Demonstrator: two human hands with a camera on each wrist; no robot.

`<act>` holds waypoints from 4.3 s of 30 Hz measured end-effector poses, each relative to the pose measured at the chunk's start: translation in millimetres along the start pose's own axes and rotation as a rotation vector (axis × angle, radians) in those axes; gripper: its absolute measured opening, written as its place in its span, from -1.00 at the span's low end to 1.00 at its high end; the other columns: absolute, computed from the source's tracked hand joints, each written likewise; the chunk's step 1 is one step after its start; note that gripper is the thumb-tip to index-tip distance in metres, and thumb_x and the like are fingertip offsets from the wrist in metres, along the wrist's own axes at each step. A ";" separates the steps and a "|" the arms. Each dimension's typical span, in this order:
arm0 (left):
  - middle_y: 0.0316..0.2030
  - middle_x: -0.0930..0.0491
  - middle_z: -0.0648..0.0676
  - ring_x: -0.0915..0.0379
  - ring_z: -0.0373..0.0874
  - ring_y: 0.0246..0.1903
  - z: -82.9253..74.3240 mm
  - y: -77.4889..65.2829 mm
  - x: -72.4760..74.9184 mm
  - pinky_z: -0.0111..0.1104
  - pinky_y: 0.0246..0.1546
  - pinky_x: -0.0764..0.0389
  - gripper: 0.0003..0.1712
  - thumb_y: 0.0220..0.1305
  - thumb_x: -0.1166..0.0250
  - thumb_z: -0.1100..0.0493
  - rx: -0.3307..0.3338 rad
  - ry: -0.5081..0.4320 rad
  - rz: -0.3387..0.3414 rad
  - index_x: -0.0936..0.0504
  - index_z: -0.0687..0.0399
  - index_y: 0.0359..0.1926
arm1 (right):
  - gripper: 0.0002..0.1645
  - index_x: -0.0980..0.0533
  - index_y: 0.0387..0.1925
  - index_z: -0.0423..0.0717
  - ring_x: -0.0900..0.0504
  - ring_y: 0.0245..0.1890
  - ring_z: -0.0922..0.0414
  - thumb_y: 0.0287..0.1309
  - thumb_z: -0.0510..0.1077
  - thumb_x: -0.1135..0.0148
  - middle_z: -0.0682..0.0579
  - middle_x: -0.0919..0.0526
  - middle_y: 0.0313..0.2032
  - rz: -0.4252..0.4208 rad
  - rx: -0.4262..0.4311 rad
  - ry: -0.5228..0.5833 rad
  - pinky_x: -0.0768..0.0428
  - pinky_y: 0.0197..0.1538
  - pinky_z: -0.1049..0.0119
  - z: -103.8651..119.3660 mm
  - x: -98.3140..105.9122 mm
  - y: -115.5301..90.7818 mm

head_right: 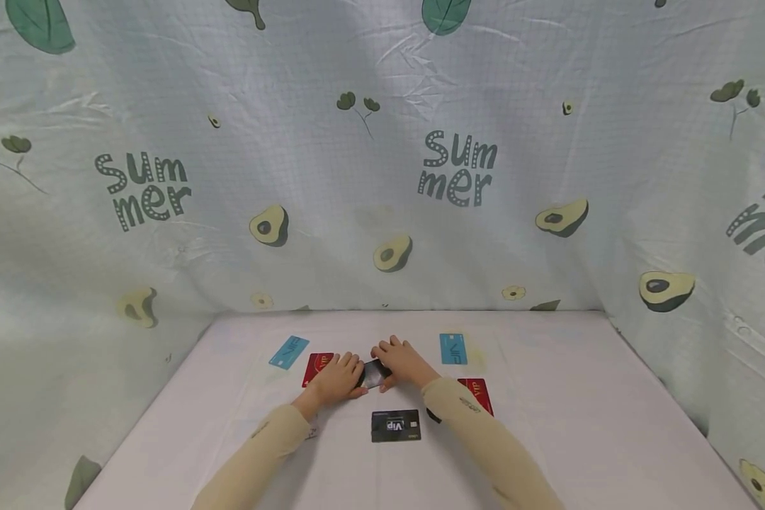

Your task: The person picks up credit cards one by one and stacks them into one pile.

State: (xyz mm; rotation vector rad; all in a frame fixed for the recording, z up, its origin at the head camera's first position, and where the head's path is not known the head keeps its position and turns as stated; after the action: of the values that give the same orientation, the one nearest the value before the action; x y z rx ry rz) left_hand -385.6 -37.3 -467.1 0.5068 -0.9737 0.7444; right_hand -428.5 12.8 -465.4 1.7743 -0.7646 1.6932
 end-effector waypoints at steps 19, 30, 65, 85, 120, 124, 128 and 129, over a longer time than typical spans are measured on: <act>-0.11 -0.47 0.04 -0.33 -0.11 -0.11 -13.0 -3.1 12.3 -0.24 -0.04 -0.43 -0.35 0.16 0.03 -0.33 0.026 0.111 -0.155 -0.41 0.07 0.01 | -0.18 -0.34 -0.08 0.04 -0.29 -0.23 0.11 -0.31 0.47 -0.13 0.07 -0.40 -0.19 -0.176 0.035 -0.312 -0.38 -0.25 0.23 13.2 14.0 -25.3; -0.07 -0.47 0.05 -0.33 -0.09 -0.06 -13.4 -6.3 16.4 -0.20 0.01 -0.43 -0.35 0.14 -0.01 -0.32 0.050 0.114 -0.155 -0.41 0.07 0.04 | -0.18 -0.33 -0.07 0.06 -0.31 -0.20 0.10 -0.28 0.49 -0.11 0.04 -0.41 -0.20 -0.186 0.033 -0.354 -0.41 -0.19 0.23 16.4 14.6 -29.0; -0.17 -0.50 0.02 -0.38 -0.11 -0.11 -14.7 -26.2 48.8 -0.21 -0.03 -0.43 -0.38 0.14 -0.03 -0.30 -0.020 0.129 -0.285 -0.49 0.05 0.01 | -0.31 -0.39 -0.08 0.07 -0.29 -0.31 0.14 -0.10 0.44 -0.06 0.09 -0.42 -0.32 -0.288 0.076 -0.321 -0.39 -0.28 0.28 30.4 30.3 -52.1; -0.15 -0.51 0.00 -0.40 -0.12 -0.12 -24.3 -35.8 70.0 -0.22 -0.04 -0.45 -0.40 0.18 -0.01 -0.27 -0.077 0.108 -0.347 -0.47 0.03 0.05 | -0.28 -0.40 0.02 0.05 -0.31 -0.25 0.14 0.00 0.44 0.07 0.07 -0.44 -0.24 -0.273 0.053 -0.318 -0.42 -0.23 0.30 33.2 41.1 -79.8; -0.15 -0.48 -0.03 -0.32 -0.13 -0.12 -47.3 -60.5 87.2 -0.23 -0.07 -0.38 -0.41 0.22 0.10 -0.30 -0.140 -0.015 -0.367 -0.39 -0.11 0.13 | -0.30 -0.41 0.03 0.11 -0.31 -0.19 0.19 -0.05 0.43 -0.02 0.15 -0.46 -0.18 -0.297 0.045 -0.195 -0.44 -0.21 0.30 39.0 50.3 -127.1; -0.14 -0.48 -0.02 -0.31 -0.13 -0.12 -49.8 -62.0 87.8 -0.22 -0.07 -0.37 -0.43 0.22 0.06 -0.27 -0.144 -0.059 -0.362 -0.40 -0.10 0.13 | -0.31 -0.41 0.03 0.11 -0.33 -0.19 0.18 -0.06 0.40 -0.06 0.15 -0.48 -0.17 -0.289 0.035 -0.171 -0.47 -0.19 0.26 38.8 49.1 -132.8; -0.14 -0.49 -0.02 -0.32 -0.12 -0.12 -52.2 -63.4 89.9 -0.20 -0.09 -0.37 -0.45 0.21 0.01 -0.24 -0.144 -0.077 -0.370 -0.42 -0.09 0.12 | -0.33 -0.40 0.03 0.10 -0.33 -0.18 0.19 -0.04 0.38 -0.06 0.15 -0.48 -0.15 -0.293 0.034 -0.138 -0.48 -0.19 0.25 38.0 47.8 -136.8; -0.15 -0.49 -0.02 -0.32 -0.12 -0.12 -52.9 -63.7 90.4 -0.20 -0.09 -0.37 -0.45 0.20 0.00 -0.24 -0.143 -0.079 -0.374 -0.42 -0.09 0.11 | -0.33 -0.40 0.04 0.10 -0.32 -0.18 0.20 -0.04 0.37 -0.07 0.15 -0.48 -0.15 -0.293 0.035 -0.124 -0.48 -0.18 0.25 37.5 47.2 -137.6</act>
State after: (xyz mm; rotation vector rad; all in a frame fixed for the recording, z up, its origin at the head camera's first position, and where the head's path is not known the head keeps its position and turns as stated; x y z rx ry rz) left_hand -276.4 -12.6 -417.1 0.5760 -0.9626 0.3190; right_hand -300.1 77.4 -421.5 1.9231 -0.4978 1.4227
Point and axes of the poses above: each hand's wrist, its own y-axis towards the middle knuckle, its own x-axis out of the back of the hand, z = x × y, the point moved 10 cm from there along y, towards the middle knuckle
